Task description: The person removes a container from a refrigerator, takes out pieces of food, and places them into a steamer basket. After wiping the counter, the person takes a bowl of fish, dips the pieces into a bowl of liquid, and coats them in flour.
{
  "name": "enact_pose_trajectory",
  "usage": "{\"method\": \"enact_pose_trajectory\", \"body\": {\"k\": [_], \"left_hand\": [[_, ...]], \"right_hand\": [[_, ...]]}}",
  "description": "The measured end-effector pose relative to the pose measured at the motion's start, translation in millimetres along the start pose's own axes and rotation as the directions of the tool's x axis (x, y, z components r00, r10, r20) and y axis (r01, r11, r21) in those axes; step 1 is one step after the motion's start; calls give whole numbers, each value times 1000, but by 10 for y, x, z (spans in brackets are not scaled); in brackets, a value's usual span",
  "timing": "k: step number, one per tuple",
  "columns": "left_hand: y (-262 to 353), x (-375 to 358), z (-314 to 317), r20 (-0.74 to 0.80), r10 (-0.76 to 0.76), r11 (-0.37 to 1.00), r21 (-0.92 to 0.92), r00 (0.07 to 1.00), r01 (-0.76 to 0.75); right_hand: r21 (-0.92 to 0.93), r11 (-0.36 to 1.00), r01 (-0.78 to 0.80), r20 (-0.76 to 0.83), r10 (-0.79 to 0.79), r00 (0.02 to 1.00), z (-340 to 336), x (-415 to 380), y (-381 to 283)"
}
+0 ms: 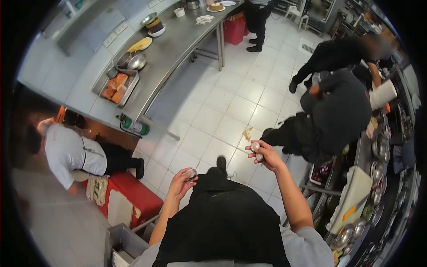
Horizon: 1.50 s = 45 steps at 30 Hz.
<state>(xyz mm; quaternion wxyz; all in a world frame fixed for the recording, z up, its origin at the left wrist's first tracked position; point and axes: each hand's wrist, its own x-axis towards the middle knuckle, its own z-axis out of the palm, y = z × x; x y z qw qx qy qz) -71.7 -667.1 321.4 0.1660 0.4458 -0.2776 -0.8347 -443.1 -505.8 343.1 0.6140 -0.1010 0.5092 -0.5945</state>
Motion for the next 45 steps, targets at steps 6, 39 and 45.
{"method": "enact_pose_trajectory", "body": {"k": [6,39,45], "left_hand": [[973,1713,288,62,-115,989,104,991,108],[496,7046,1415,-130,-765,391,685,631,615],[448,7034,1609,90,-764,526,659,639,537]], "right_hand": [[-13,999,50,-66,-50,997,-384,1129,-930],[-647,240,-723,-724,104,682,-4274,6101,3788],[-396,410,-822,-904,-14,428,-3967,5571,2275]]}}
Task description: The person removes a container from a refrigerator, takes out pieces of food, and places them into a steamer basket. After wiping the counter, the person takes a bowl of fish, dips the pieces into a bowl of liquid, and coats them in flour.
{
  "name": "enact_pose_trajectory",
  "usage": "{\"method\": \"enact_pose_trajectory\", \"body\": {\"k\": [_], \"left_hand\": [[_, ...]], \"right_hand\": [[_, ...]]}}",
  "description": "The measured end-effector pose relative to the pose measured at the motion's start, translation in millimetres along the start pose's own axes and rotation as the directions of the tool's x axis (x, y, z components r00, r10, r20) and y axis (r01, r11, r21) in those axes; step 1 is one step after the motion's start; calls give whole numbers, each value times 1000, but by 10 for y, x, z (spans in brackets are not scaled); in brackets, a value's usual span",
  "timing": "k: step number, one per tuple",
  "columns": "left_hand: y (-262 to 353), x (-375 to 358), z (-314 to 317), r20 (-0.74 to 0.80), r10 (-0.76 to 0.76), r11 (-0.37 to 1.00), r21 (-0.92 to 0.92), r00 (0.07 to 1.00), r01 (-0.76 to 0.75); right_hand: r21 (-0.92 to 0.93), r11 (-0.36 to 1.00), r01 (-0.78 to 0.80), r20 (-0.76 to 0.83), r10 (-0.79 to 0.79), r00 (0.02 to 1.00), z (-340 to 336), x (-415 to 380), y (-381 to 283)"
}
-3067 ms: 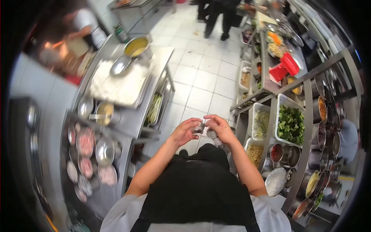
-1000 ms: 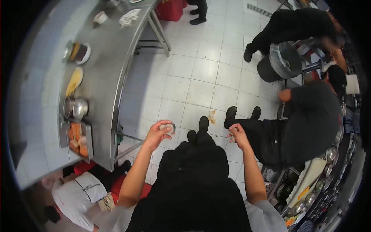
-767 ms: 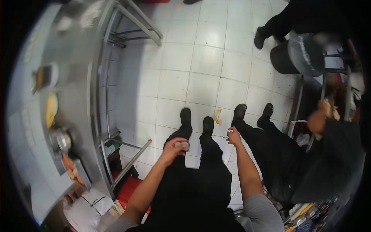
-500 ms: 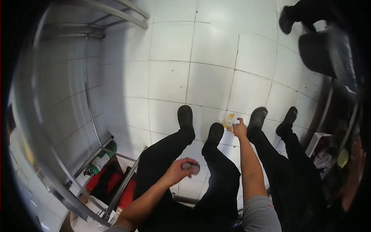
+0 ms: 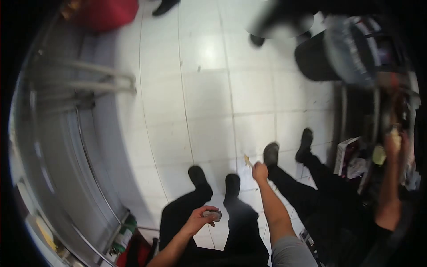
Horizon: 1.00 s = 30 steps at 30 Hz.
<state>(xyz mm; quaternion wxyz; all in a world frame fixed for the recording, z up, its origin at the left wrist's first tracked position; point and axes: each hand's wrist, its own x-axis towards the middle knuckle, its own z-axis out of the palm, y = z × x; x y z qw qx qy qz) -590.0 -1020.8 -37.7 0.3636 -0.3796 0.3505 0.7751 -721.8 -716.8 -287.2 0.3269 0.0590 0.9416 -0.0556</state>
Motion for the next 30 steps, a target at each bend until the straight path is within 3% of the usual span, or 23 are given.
{"method": "enact_pose_trajectory", "body": {"k": [1,3,5,7,8,9,10,11,13,14,15,16,18,20,21,22,24,26,27,28,30], "left_hand": [[36,4,13,12,36,999,31,999,-36],[69,-100,42,-54,53,991,124,997,-46],[304,-331,149,-95,66,964,262,993,-39],[806,-686,248,-93,51,927,376,994,-12],[1059,-821,256,-49,107,911,405,993,-78],[1427,-930,340,-39,120,912,399,992,-94],[1720,-1097,412,-25,131,915,387,991,-111],[2006,-1175,418,-31,159,903,408,987,-132],[2548,-1249,331,-24,239,868,453,971,-203],[2857,-1338,366,-67,282,850,481,957,-217],[3065,-1345,258,-84,353,841,464,932,-277],[3306,-1444,276,-136,409,834,456,902,-310],[3710,-1634,393,-238,512,821,417,825,-389],[4002,-1754,419,-316,526,845,302,789,-442],[4135,-1814,439,-301,531,846,244,792,-475],[4242,-1772,374,-309,511,859,204,802,-469],[4583,-1717,336,-280,484,874,105,829,-475],[4954,-1552,280,-236,474,880,85,848,-468],[5148,-1436,199,-210,455,890,97,865,-445],[5392,-1349,163,-163,432,900,143,887,-412],[5894,-1060,46,-85,378,898,277,922,-342]], "right_hand": [[103,995,12,-37,-8,999,-334,-91,-23],[187,976,-113,-94,132,987,-1295,-353,-234],[275,961,16,-303,71,950,-2214,-432,-191],[223,974,50,-519,75,851,-3237,-329,-133],[237,971,19,-567,123,815,-3944,-368,-240],[350,932,93,-616,154,772,-4435,-234,-159],[350,937,8,-649,237,723,-5046,-201,-201],[357,933,-40,-661,283,695,-5480,-72,-127],[388,917,90,-807,292,513,-6217,98,-84],[394,914,95,-808,295,509,-6483,139,-130],[452,889,71,-816,380,435,-6697,166,-196],[507,861,47,-812,458,363,-6810,143,-253],[571,811,127,-773,480,415,-6722,378,-253],[671,739,-54,-547,543,638,-6400,373,-338],[278,954,-116,-577,262,773,-5884,626,-184],[-170,982,-85,-459,-3,888,-5463,785,-20],[-429,868,252,-129,-334,934,-5349,341,-343],[31,999,-34,82,31,996,-4709,308,-516],[116,986,-118,122,103,987,-4593,168,-662],[202,958,-205,179,170,969,-4482,-74,-877],[499,731,-466,298,360,884,-4614,-548,-1416]]}}
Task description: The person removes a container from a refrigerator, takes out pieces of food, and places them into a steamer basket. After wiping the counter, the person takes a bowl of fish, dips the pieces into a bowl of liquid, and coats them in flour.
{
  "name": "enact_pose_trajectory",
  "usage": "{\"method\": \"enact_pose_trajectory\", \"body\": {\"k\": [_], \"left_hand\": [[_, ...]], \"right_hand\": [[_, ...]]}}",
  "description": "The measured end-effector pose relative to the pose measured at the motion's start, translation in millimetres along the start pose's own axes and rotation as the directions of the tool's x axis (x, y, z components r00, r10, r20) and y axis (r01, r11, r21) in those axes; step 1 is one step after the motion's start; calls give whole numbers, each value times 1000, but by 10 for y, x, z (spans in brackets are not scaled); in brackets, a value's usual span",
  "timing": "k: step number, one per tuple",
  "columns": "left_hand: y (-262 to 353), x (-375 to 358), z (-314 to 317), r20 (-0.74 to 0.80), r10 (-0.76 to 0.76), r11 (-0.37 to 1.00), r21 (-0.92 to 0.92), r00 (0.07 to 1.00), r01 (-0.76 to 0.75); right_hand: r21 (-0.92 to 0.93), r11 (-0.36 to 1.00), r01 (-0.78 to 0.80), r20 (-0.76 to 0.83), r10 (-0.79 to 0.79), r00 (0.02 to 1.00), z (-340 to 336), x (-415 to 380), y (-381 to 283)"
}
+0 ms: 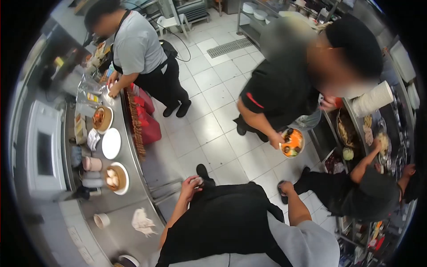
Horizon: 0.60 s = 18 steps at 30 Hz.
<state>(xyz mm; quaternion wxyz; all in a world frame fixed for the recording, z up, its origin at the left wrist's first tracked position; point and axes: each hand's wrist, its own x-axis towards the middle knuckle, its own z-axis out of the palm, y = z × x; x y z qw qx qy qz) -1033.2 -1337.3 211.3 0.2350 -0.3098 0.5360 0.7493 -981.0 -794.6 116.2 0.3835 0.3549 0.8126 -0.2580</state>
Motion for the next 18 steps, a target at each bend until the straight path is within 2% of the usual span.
{"method": "enact_pose_trajectory", "body": {"k": [1,2,5,8,10,11,12,13,14,16,17,18], "left_hand": [[142,224,-110,32,-43,997,61,999,41],[361,443,-201,100,-70,993,106,992,60],[1165,974,-257,171,-39,968,252,985,-6],[1927,1423,-143,237,-61,961,278,970,-8],[2325,1667,59,276,-29,969,243,961,-41],[2439,1783,177,293,-35,965,258,955,-43],[2527,1890,349,325,-46,960,276,944,-48],[2592,1985,520,357,-56,954,294,932,-56],[2623,2066,671,373,-62,948,312,926,-62],[2651,2193,1017,459,-152,921,388,875,-44],[2670,2252,1155,465,-177,910,413,868,-36],[2693,2319,1263,469,-183,903,428,864,-42]], "right_hand": [[81,995,-60,1,60,998,124,-257,-55],[204,972,-118,85,102,991,303,-331,-9],[354,913,-202,104,176,979,618,-837,-222],[336,922,-193,114,163,980,949,-1120,-455],[382,889,-252,109,228,968,1211,-1128,-515],[0,990,140,8,-140,990,1369,-1032,-390],[-395,787,474,53,-495,867,1528,-922,-333],[-496,748,440,135,-434,891,1674,-809,-379],[-481,764,430,118,-429,895,1817,-778,-433],[-417,749,515,-43,-583,811,2087,-724,-526],[-306,782,543,4,-570,822,2289,-564,-497],[-194,844,500,37,-503,864,2392,-565,-605]]}}
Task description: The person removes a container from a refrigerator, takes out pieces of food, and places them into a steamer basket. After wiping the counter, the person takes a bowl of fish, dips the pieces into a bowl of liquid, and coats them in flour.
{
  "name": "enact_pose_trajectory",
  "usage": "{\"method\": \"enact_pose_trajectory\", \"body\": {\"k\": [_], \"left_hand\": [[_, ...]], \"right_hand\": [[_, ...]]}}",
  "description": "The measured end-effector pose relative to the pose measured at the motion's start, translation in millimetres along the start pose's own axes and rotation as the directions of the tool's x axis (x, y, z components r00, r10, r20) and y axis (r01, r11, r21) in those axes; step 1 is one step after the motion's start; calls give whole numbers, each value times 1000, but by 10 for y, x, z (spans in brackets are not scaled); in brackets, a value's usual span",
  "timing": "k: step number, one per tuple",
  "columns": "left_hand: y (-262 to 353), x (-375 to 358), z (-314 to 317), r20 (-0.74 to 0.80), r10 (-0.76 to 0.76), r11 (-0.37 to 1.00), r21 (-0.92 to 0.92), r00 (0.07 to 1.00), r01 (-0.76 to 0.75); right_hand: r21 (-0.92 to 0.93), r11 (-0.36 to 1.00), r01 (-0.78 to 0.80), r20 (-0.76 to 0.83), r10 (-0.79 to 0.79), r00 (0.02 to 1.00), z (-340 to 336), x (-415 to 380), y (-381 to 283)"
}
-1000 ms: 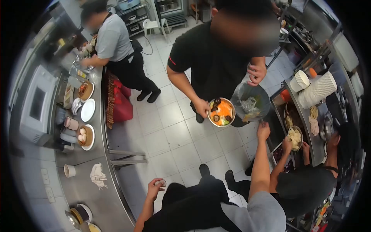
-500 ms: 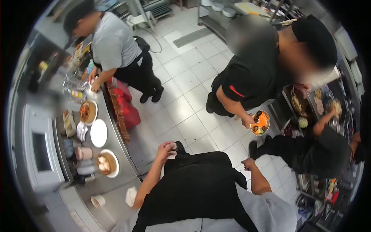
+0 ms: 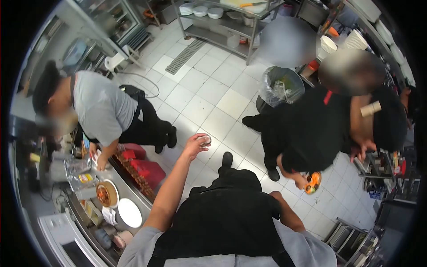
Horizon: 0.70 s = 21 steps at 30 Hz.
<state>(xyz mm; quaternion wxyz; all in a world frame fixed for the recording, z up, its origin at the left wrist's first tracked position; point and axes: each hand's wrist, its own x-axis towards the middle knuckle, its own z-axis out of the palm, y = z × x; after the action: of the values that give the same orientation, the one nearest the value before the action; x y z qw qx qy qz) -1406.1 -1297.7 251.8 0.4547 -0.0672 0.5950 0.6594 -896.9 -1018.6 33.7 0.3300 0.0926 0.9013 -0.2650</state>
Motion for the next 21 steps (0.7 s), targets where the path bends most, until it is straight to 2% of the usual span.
{"method": "enact_pose_trajectory", "body": {"k": [2,4,8,11,12,14,16,17,18,19,20,21], "left_hand": [[165,182,28,28,-17,999,40,999,16],[286,284,-89,30,-37,996,83,999,34],[366,575,-418,-30,-107,990,92,994,109],[191,838,-590,-92,-211,977,2,973,212],[142,919,-572,-86,-236,971,7,968,238],[19,1191,-431,-33,-325,944,46,945,327],[2,1527,-144,-18,-409,909,83,912,409],[-57,1744,-36,34,-423,900,126,905,416],[-133,1948,56,84,-442,890,166,893,425],[-232,2180,151,101,-466,875,201,879,441],[-317,2383,247,97,-479,870,179,872,459],[-381,2565,347,132,-477,851,317,869,419]], "right_hand": [[215,945,-246,143,218,965,147,87,-209],[326,857,-399,242,332,912,196,159,-462],[464,715,-523,316,419,852,178,303,-745],[553,594,-584,327,490,808,-70,465,-767],[660,457,-597,278,589,759,-344,438,-878],[822,-74,-565,458,675,578,-978,548,-972],[808,9,-590,380,756,533,-1236,813,-688],[682,585,-438,-69,648,758,-827,962,-243],[753,393,-529,44,771,635,-1145,1073,-254],[787,201,-584,154,852,501,-1797,1341,-252],[779,125,-615,191,886,422,-2052,1601,-84],[742,254,-620,21,916,401,-1877,1893,286]]}}
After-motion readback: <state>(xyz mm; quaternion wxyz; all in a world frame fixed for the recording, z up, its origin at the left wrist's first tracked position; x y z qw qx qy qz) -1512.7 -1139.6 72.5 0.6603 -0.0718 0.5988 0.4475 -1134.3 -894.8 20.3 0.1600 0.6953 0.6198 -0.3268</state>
